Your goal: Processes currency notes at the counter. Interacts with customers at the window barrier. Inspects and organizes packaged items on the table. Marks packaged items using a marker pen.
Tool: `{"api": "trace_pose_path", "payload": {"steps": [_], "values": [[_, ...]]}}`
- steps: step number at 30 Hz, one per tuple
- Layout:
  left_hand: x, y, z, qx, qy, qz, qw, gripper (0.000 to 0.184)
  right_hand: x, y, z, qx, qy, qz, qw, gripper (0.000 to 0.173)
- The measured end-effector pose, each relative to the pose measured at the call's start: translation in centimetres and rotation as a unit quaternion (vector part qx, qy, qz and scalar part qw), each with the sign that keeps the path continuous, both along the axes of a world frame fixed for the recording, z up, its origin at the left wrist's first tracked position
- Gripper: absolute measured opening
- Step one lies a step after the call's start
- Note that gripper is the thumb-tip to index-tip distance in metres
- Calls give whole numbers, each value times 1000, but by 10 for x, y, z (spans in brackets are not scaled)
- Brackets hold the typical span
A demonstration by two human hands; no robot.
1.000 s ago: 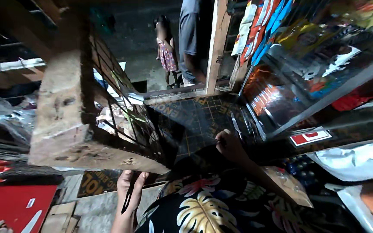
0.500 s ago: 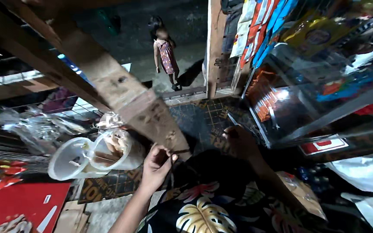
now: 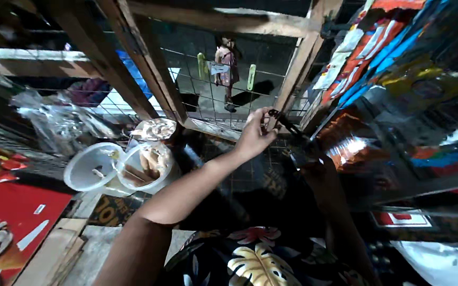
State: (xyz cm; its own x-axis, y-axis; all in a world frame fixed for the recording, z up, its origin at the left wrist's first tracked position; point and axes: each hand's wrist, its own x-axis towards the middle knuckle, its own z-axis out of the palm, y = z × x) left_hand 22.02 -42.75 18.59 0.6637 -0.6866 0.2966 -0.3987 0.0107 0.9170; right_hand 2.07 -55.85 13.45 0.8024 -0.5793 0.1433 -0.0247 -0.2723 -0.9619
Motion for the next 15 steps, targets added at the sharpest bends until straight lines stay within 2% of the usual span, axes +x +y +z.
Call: {"api": "trace_pose_path", "payload": {"steps": [2, 6, 9, 15], "values": [[10, -9, 7, 19, 7, -2, 1000, 57, 3, -3, 2, 4, -14, 11, 1000, 73], [30, -30, 16, 44, 18, 19, 999, 51, 19, -7, 22, -19, -5, -7, 1000, 71], [44, -49, 16, 48, 29, 51, 997, 60, 40, -13, 35, -65, -57, -16, 996, 67], [55, -84, 16, 29, 55, 143, 988, 75, 86, -31, 57, -198, -129, -112, 965, 67]]}}
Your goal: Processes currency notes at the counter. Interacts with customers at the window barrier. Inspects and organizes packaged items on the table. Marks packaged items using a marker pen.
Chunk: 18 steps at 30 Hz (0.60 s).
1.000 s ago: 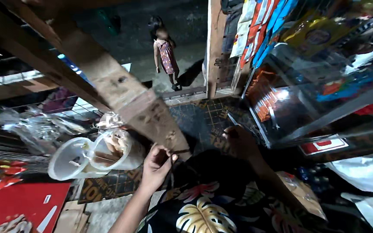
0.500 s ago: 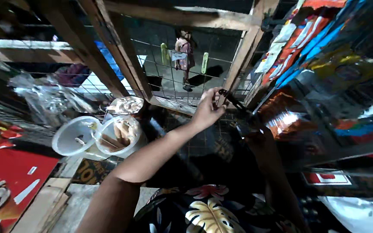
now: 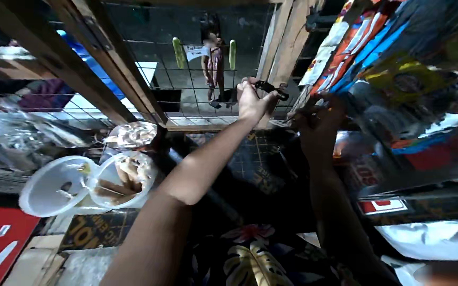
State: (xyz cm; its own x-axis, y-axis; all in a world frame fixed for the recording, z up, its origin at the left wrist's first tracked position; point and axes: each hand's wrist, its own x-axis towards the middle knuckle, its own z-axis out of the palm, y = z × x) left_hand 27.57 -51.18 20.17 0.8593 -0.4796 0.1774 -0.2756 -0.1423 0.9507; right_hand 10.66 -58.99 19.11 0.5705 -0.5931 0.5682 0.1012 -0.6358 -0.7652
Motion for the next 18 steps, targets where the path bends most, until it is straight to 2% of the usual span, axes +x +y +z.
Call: {"api": "trace_pose_path", "payload": {"steps": [2, 6, 11, 18], "values": [[1, -6, -2, -6, 6, 21, 1000, 77, 10, -7, 5, -24, -31, -5, 999, 64], [1, -13, -11, -24, -9, 58, 998, 71, 25, -19, 12, -66, -74, -12, 995, 62], [-1, -16, -20, -55, -34, 68, 996, 71, 46, -33, 11, -129, -117, -25, 984, 59], [2, -17, -20, -50, -52, 72, 995, 74, 64, -41, 12, -204, -104, -56, 972, 52]]}}
